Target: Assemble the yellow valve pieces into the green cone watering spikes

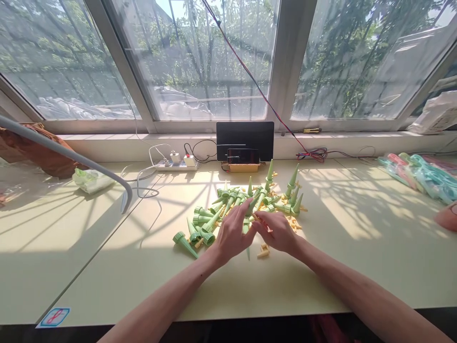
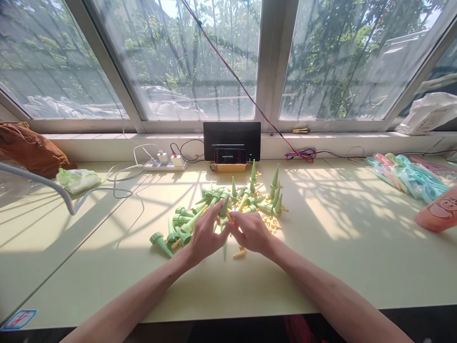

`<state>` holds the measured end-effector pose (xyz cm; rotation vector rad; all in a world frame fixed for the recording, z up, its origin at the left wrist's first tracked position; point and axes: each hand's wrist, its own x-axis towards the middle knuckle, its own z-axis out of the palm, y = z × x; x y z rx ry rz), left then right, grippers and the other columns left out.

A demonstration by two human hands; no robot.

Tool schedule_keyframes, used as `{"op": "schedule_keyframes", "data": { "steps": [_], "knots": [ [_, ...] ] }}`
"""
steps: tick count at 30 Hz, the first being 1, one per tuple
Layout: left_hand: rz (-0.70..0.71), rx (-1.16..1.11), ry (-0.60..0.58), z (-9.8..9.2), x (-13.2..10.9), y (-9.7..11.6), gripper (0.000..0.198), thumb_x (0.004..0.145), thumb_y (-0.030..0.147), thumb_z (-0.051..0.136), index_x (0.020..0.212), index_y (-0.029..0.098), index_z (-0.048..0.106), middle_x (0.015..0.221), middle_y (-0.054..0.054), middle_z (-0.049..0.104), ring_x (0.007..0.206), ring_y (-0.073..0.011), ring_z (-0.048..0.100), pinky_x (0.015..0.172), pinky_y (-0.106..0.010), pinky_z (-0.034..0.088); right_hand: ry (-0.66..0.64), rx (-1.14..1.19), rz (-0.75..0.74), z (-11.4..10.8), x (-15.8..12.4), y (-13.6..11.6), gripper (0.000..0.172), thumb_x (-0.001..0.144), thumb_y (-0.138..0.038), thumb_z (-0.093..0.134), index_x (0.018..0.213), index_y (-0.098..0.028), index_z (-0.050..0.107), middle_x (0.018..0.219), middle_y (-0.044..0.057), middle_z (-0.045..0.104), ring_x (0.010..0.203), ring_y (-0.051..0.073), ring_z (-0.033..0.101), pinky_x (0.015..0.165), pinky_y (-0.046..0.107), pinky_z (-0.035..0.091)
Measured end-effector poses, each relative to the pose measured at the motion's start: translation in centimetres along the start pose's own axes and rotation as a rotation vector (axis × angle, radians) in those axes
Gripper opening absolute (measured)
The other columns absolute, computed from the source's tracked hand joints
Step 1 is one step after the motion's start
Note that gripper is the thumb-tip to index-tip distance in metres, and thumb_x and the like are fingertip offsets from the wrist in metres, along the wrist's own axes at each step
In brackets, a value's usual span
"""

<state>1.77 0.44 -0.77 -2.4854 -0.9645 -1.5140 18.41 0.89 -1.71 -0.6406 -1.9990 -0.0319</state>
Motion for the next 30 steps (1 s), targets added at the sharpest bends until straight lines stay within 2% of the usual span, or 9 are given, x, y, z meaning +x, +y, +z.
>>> {"op": "schedule_keyframes", "data": {
  "steps": [9,16,21,30],
  "knots": [
    [-0.027,0.010,0.053,-0.02,0.08,0.10,0.048,0.083,0.018,0.063,0.128,0.017,0.047,0.099,-0.008,0.071,0.075,-0.0152,0.065,0.068,-0.028,0.056,0.055,0.006,0.051,0.09,-0.10,-0.28,0.007,0.091,-0.018,0.053,0.097,-0.018,0.055,0.068,0.000,0.063,0.048,0.009,0.053,0.047,0.022,0.039],
    [-0.075,-0.010,0.044,-0.31,0.12,0.63,0.039,0.080,0.017,0.066,0.117,0.016,0.052,0.085,-0.003,0.069,0.066,-0.0120,0.061,0.061,-0.024,0.052,0.030,0.029,0.037,0.18,-0.09,-0.10,0.007,0.093,-0.014,0.047,0.091,-0.018,0.053,0.060,-0.003,0.054,0.047,0.009,0.047,0.047,0.021,0.036],
    [-0.115,-0.020,0.035,-0.24,-0.15,0.58,0.038,0.080,0.018,0.066,0.116,0.016,0.052,0.078,-0.001,0.066,0.058,-0.0091,0.056,0.054,-0.021,0.048,0.028,-0.007,0.024,0.16,-0.20,0.14,0.009,0.095,-0.014,0.044,0.091,-0.018,0.051,0.060,-0.003,0.052,0.047,0.009,0.044,0.047,0.021,0.034],
    [-0.141,-0.028,0.033,-0.15,-0.19,0.57,0.032,0.083,0.021,0.064,0.112,0.017,0.052,0.074,0.001,0.065,0.052,-0.0072,0.054,0.048,-0.018,0.045,0.006,-0.036,0.019,0.10,0.23,0.10,0.015,0.098,-0.017,0.039,0.086,-0.019,0.048,0.056,-0.005,0.047,0.043,0.008,0.037,0.045,0.022,0.029]
  ]
}}
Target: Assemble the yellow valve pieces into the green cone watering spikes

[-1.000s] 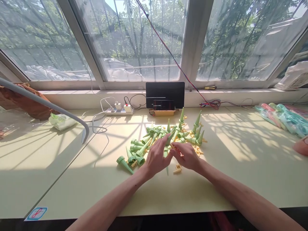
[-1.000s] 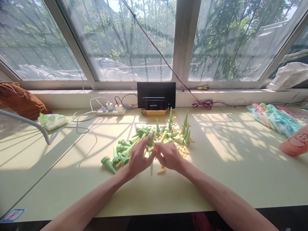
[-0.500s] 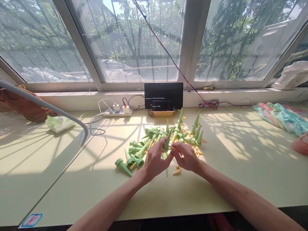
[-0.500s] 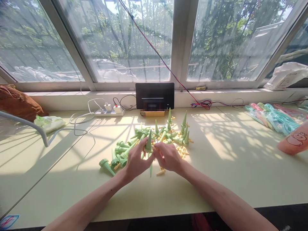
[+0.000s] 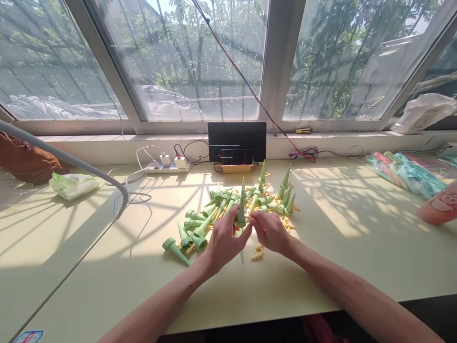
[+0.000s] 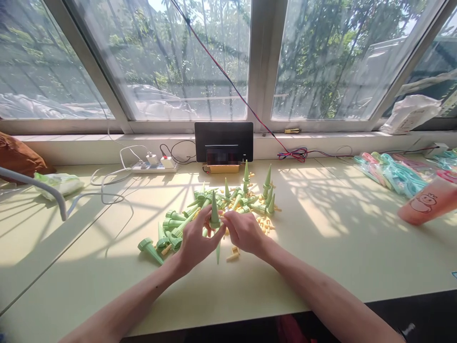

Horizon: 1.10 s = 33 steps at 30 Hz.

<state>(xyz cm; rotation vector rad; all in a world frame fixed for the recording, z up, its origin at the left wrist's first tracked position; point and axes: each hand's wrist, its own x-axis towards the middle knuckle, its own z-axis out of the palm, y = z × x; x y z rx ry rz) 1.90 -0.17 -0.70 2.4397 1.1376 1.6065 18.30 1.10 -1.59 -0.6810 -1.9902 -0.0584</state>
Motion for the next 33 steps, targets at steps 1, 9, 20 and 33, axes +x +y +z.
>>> {"op": "schedule_keyframes", "data": {
  "steps": [1,9,20,33],
  "knots": [
    [-0.003,-0.001,0.000,0.02,-0.01,-0.01,0.032,0.083,0.021,0.064,0.112,0.017,0.052,0.074,0.001,0.065,0.052,-0.0073,0.054,0.048,-0.018,0.045,-0.001,-0.004,0.003,0.00,0.03,0.00,0.015,0.098,-0.017,0.039,0.086,-0.019,0.048,0.056,-0.005,0.046,0.043,0.008,0.036,0.045,0.022,0.029],
    [-0.007,0.000,-0.016,0.03,-0.02,-0.22,0.036,0.083,0.022,0.065,0.116,0.017,0.051,0.075,0.000,0.066,0.053,-0.0084,0.057,0.049,-0.019,0.047,-0.023,-0.019,0.057,0.09,-0.07,0.10,0.019,0.098,-0.018,0.038,0.082,-0.019,0.048,0.057,-0.005,0.045,0.044,0.008,0.035,0.046,0.023,0.029],
    [-0.011,-0.110,-0.078,-0.27,0.31,0.19,0.029,0.093,0.016,0.050,0.121,0.018,0.054,0.094,-0.006,0.067,0.067,-0.0107,0.060,0.057,-0.022,0.052,0.103,0.039,0.138,0.26,-0.10,0.08,0.016,0.097,-0.017,0.040,0.090,-0.018,0.054,0.065,0.000,0.058,0.050,0.010,0.051,0.049,0.022,0.039],
    [0.003,-0.078,0.010,-0.03,0.33,-0.16,0.027,0.091,0.016,0.056,0.117,0.021,0.059,0.102,-0.005,0.052,0.057,-0.0042,0.052,0.049,-0.020,0.047,0.149,0.031,0.118,0.43,-0.11,0.17,0.012,0.094,-0.013,0.044,0.094,-0.018,0.055,0.065,-0.001,0.059,0.048,0.010,0.048,0.048,0.022,0.039]
  ]
}}
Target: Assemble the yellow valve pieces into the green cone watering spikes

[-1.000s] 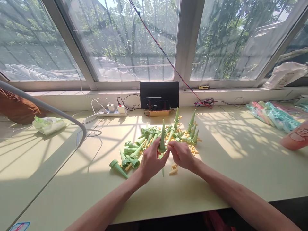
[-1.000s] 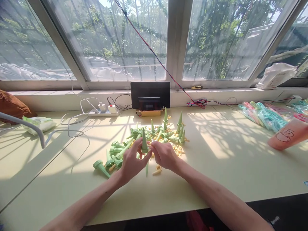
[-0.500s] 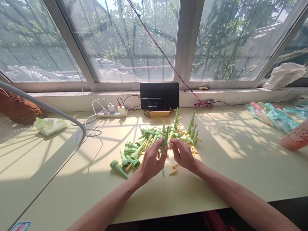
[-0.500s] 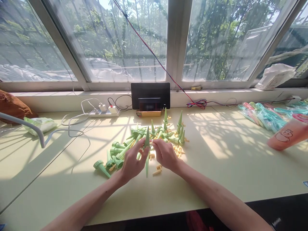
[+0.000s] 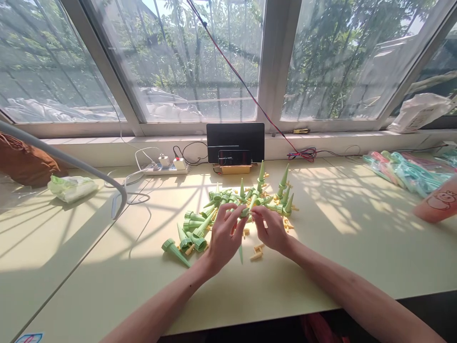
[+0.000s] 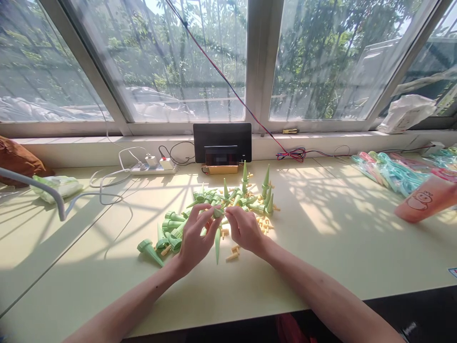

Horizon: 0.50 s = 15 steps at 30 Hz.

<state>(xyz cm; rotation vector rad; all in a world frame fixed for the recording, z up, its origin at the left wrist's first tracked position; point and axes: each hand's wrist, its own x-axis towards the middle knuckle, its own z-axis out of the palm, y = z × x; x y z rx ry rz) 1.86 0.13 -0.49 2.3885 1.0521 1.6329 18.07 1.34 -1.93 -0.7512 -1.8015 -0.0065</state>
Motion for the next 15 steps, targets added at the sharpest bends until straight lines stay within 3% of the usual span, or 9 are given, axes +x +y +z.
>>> {"op": "schedule_keyframes", "data": {
  "steps": [9,15],
  "knots": [
    [-0.020,-0.042,0.034,0.00,0.01,0.04,0.029,0.090,0.014,0.059,0.116,0.024,0.064,0.089,-0.001,0.052,0.060,-0.0055,0.053,0.051,-0.019,0.044,0.021,0.024,0.015,0.12,-0.32,-0.09,0.012,0.093,-0.012,0.047,0.102,-0.018,0.053,0.067,0.000,0.063,0.050,0.010,0.055,0.047,0.021,0.041],
    [-0.010,-0.062,0.036,-0.03,-0.12,-0.36,0.033,0.089,0.012,0.059,0.118,0.027,0.064,0.087,0.000,0.051,0.062,-0.0058,0.053,0.052,-0.019,0.043,0.026,0.051,0.054,0.32,-0.68,-0.02,0.009,0.096,-0.018,0.046,0.101,-0.020,0.053,0.061,-0.003,0.058,0.047,0.010,0.053,0.046,0.021,0.042]
  ]
}}
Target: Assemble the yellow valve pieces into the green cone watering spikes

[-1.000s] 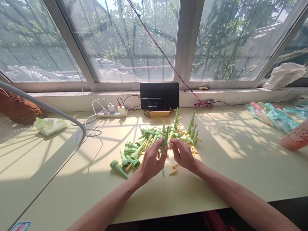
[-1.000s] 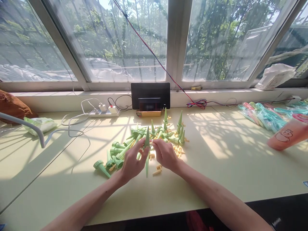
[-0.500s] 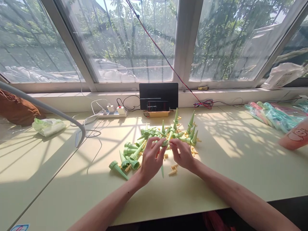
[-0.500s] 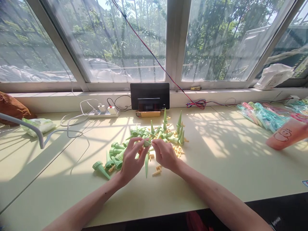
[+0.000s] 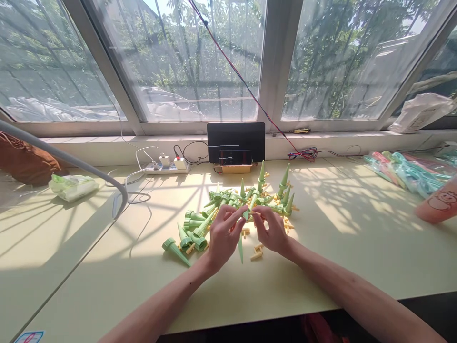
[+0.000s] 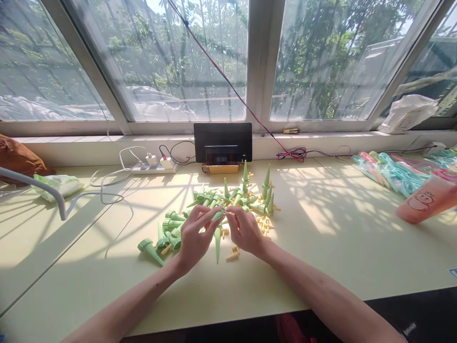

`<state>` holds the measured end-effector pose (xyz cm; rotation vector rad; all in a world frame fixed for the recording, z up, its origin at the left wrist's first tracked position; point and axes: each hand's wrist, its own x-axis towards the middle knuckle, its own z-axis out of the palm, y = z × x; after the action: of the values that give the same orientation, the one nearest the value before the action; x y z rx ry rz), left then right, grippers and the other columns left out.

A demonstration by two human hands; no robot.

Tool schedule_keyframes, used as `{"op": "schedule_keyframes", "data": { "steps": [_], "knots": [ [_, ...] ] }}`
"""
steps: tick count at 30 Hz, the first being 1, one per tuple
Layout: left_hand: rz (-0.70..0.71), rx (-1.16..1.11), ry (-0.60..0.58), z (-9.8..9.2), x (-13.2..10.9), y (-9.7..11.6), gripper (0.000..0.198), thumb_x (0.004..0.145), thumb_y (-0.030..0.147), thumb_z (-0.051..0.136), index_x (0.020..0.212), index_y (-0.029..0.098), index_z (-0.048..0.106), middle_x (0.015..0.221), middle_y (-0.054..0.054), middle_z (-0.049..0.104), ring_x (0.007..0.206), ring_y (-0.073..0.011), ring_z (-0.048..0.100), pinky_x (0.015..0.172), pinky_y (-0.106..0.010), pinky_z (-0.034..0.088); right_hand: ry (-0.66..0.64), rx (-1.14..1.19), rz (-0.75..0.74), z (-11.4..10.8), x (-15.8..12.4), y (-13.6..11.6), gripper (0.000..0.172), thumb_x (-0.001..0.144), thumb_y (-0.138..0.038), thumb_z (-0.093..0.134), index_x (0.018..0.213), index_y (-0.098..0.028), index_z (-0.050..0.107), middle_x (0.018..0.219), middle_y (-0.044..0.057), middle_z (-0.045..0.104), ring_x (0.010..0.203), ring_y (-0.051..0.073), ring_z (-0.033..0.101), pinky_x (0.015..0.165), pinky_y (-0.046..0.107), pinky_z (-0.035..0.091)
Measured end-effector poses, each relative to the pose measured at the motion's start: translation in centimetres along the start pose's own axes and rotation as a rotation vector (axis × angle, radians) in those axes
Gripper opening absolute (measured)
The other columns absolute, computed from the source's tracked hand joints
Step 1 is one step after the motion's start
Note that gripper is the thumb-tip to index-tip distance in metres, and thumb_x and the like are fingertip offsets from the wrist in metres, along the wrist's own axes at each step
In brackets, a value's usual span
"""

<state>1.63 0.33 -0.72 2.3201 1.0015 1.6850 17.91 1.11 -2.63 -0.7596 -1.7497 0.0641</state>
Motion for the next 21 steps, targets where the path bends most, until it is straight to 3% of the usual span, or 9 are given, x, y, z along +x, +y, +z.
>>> {"op": "schedule_keyframes", "data": {
  "steps": [5,9,13,17,21],
  "knots": [
    [0.006,0.013,-0.004,0.03,0.19,0.28,0.032,0.089,0.015,0.060,0.119,0.026,0.063,0.086,0.000,0.055,0.058,-0.0050,0.051,0.051,-0.019,0.045,0.018,-0.006,0.004,-0.16,0.18,-0.23,0.008,0.096,-0.020,0.046,0.101,-0.020,0.054,0.063,-0.003,0.058,0.049,0.011,0.055,0.046,0.022,0.045],
    [-0.086,-0.039,-0.044,0.14,0.26,0.66,0.033,0.090,0.020,0.058,0.123,0.023,0.057,0.089,-0.002,0.057,0.058,-0.0059,0.053,0.045,-0.017,0.045,0.057,-0.002,-0.007,-0.31,0.47,-0.35,0.012,0.094,-0.014,0.048,0.103,-0.020,0.052,0.065,-0.002,0.060,0.052,0.012,0.059,0.047,0.022,0.047],
    [-0.206,-0.068,-0.005,-0.09,0.42,0.67,0.012,0.094,0.024,0.050,0.096,0.016,0.058,0.080,-0.002,0.060,0.062,-0.0089,0.056,0.052,-0.020,0.047,0.104,-0.009,0.004,-0.48,0.66,-0.39,0.015,0.093,-0.012,0.048,0.105,-0.020,0.051,0.068,0.000,0.062,0.057,0.013,0.062,0.050,0.023,0.050],
    [-0.203,-0.097,-0.047,-0.48,0.46,0.60,0.042,0.100,0.026,0.034,0.066,0.015,0.055,0.061,-0.002,0.057,0.056,-0.0104,0.054,0.055,-0.023,0.042,0.072,-0.053,-0.110,-0.74,0.80,-0.47,0.017,0.093,-0.014,0.048,0.110,-0.019,0.051,0.070,0.001,0.065,0.059,0.014,0.064,0.051,0.024,0.051],
    [-0.182,-0.104,-0.104,-0.58,0.14,0.63,0.049,0.101,0.029,0.032,0.058,0.016,0.052,0.054,-0.001,0.054,0.050,-0.0104,0.050,0.052,-0.025,0.036,-0.011,-0.068,-0.219,-0.87,0.84,-0.55,0.019,0.096,-0.018,0.045,0.114,-0.019,0.050,0.071,0.002,0.067,0.057,0.014,0.064,0.052,0.025,0.051]
  ]
}}
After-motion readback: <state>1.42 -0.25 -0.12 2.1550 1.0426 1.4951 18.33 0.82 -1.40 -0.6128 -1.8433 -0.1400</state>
